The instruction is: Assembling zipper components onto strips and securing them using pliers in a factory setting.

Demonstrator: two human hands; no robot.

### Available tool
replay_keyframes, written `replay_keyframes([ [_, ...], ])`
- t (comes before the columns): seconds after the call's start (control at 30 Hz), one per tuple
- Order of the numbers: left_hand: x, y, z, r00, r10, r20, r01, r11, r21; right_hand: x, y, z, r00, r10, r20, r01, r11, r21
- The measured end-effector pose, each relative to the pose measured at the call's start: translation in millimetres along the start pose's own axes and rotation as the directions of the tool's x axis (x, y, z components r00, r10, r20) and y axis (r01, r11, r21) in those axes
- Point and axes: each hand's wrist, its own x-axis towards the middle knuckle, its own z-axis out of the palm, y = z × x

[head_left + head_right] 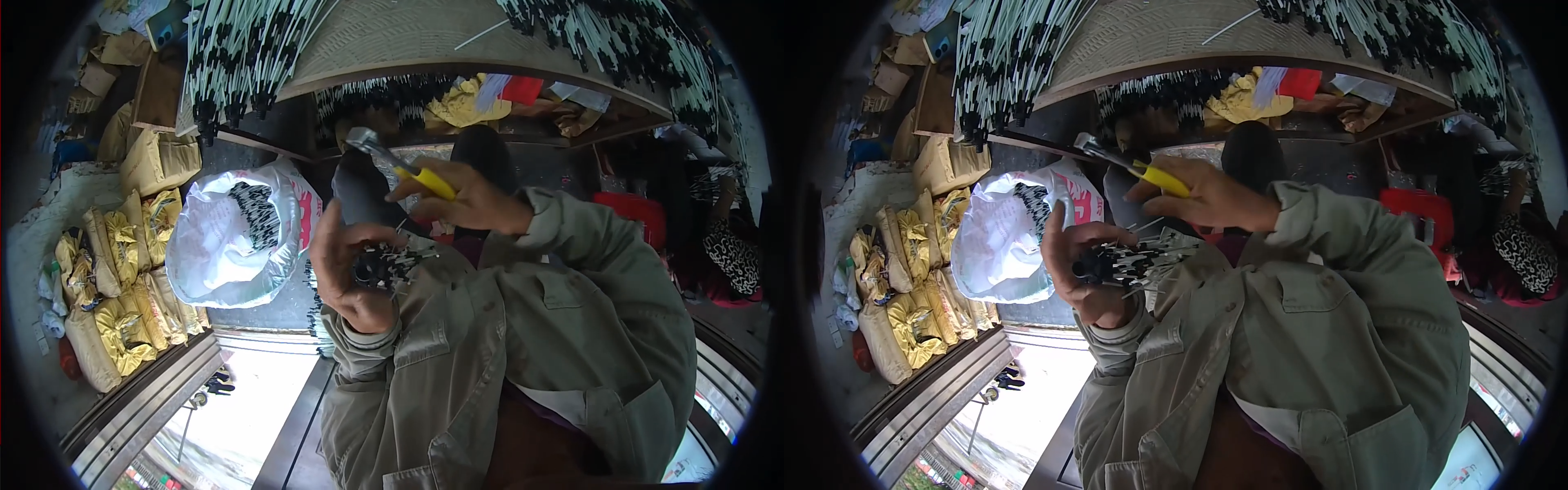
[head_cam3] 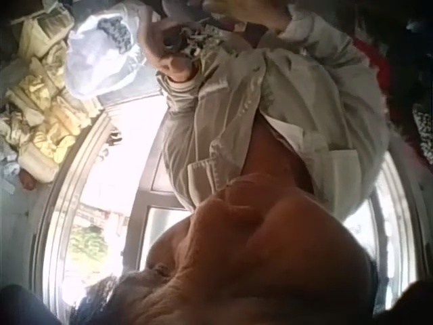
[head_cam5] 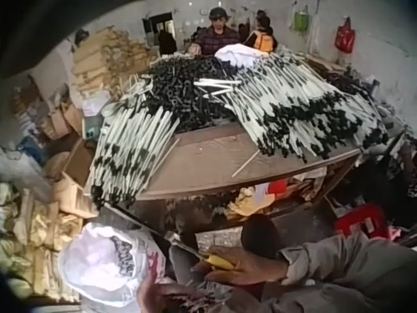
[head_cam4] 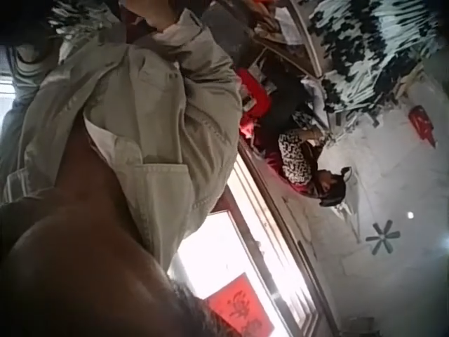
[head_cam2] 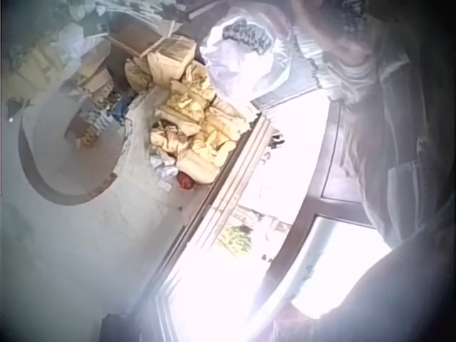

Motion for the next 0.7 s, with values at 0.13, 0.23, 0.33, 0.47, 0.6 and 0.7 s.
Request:
replay_keyframes([
  [0.13,-1,-14,6,0.913,0.303,-0.274,-0.326,0.944,-0.043,-3,21,52,0.991,0.063,-0.120,-0.039,0.980,0.193],
  [0.23,-16,-20,3,0.881,0.422,-0.213,-0.291,0.839,0.460,-3,24,59,0.969,0.158,-0.189,-0.095,0.947,0.306],
  [0.33,-27,-20,10,0.981,0.138,-0.135,-0.077,0.920,0.384,-6,29,59,0.969,0.075,-0.237,-0.021,0.975,0.220],
  [0.47,-22,12,10,0.976,-0.157,-0.151,0.198,0.929,0.314,-7,23,54,0.974,-0.160,-0.159,0.164,0.986,0.009],
  [0.6,-18,11,3,0.985,-0.077,-0.155,0.119,0.952,0.281,-6,18,42,0.995,-0.103,0.004,0.102,0.994,0.040],
  [0.7,-24,4,-10,0.983,-0.112,-0.143,0.142,0.966,0.215,-2,5,2,0.881,-0.443,0.168,0.428,0.593,-0.682],
])
